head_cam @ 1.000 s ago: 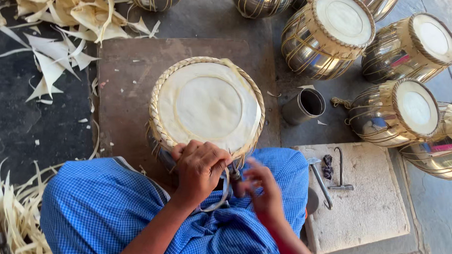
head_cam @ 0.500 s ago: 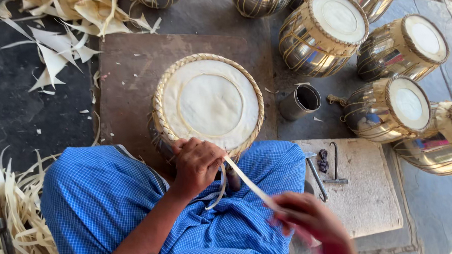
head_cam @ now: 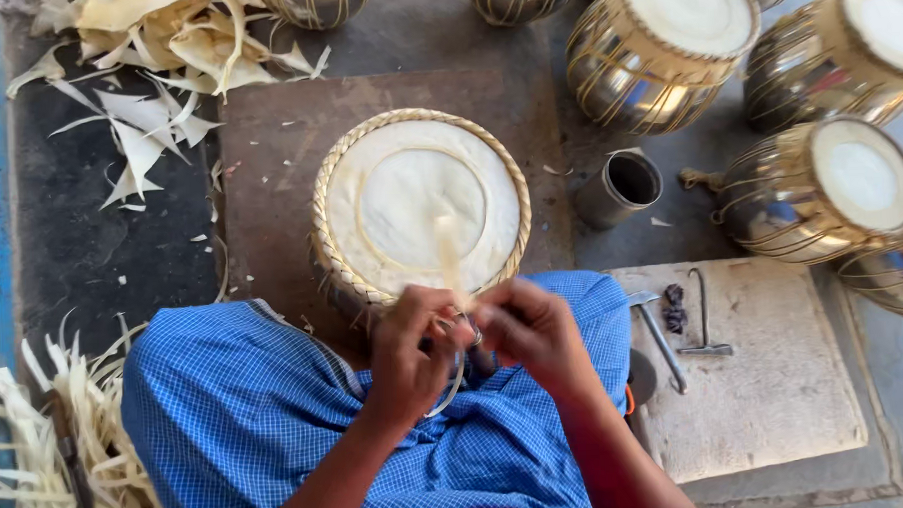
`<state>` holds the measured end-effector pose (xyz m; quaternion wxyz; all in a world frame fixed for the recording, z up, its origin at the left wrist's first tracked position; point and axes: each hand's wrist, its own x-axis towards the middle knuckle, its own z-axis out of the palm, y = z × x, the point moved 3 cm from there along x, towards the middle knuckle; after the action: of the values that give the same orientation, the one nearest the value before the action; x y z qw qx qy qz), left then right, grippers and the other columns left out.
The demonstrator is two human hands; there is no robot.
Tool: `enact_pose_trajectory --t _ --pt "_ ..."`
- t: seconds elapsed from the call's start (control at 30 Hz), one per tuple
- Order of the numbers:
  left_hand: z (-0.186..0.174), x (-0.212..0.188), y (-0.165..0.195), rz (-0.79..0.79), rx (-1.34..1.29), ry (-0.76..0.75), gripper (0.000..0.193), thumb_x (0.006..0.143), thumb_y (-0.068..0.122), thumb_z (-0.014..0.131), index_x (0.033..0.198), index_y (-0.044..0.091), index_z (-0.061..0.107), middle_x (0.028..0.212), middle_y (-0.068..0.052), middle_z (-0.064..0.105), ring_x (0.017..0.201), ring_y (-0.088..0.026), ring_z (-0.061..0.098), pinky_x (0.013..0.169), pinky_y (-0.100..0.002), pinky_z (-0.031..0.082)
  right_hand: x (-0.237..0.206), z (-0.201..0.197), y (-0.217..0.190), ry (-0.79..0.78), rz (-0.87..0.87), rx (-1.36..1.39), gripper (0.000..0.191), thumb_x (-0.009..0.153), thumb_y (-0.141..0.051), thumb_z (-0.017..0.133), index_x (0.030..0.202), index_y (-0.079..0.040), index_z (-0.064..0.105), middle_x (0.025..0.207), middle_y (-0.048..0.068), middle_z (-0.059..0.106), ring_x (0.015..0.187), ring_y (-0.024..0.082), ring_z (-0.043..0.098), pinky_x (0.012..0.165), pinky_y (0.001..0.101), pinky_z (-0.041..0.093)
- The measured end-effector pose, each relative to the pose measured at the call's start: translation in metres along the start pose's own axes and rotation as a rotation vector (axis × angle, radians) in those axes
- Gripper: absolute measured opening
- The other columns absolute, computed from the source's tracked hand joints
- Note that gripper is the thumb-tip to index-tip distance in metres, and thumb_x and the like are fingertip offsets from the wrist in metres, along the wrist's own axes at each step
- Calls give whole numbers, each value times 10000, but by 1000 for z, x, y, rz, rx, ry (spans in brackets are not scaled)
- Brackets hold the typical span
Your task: The person laces and tightens the leather head of a drum using an awl and a wooden tool, weaving strips of material through the rim of several drums.
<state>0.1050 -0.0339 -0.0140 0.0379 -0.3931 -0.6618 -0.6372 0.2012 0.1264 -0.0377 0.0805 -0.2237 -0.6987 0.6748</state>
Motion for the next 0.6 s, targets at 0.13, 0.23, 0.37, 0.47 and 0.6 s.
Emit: enact_pose_trajectory --t 0.13,0.23,0.37,0.47,0.6 --pt "2 -3 4 -80 -120 -38 226 1065 246 650 1119 37 714 1001 -70 713 832 -126 698 701 -280 565 -24 7 -7 -138 18 -4 181 946 -158 685 1064 -30 732 783 2 720 638 52 631 570 212 531" --pt "4 0 -5 -190 -205 -25 191 1054 220 666 1042 40 726 991 -70 777 751 -120 673 650 -277 545 -42 -6 -4 -88 32 -26 167 952 -142 711 1022 6 744 787 20 723 658 78 655 585 232 548" --pt "24 -2 3 -295 -175 -357 212 820 171 801 936 9 731 924 -113 721 620 -171 661 523 -304 527 -51 -23 -9 9 -251 -278 155 972 -151 725 990 2 747 819 24 707 697 87 669 611 231 537" --pt "24 -5 15 -107 -81 -315 167 949 12 664 1093 3 747 978 -93 726 857 -193 715 732 -309 572 -55 -23 -10 -71 -250 -157 180 982 -155 659 1062 -2 713 884 12 709 734 79 694 633 225 556" --pt "19 1 18 -282 -131 -275 94 958 65 680 1009 37 754 969 -77 754 824 -165 743 709 -294 583 -42 -19 -7 -52 34 -42 147 974 -94 668 1031 10 754 762 61 736 676 107 702 618 252 579"
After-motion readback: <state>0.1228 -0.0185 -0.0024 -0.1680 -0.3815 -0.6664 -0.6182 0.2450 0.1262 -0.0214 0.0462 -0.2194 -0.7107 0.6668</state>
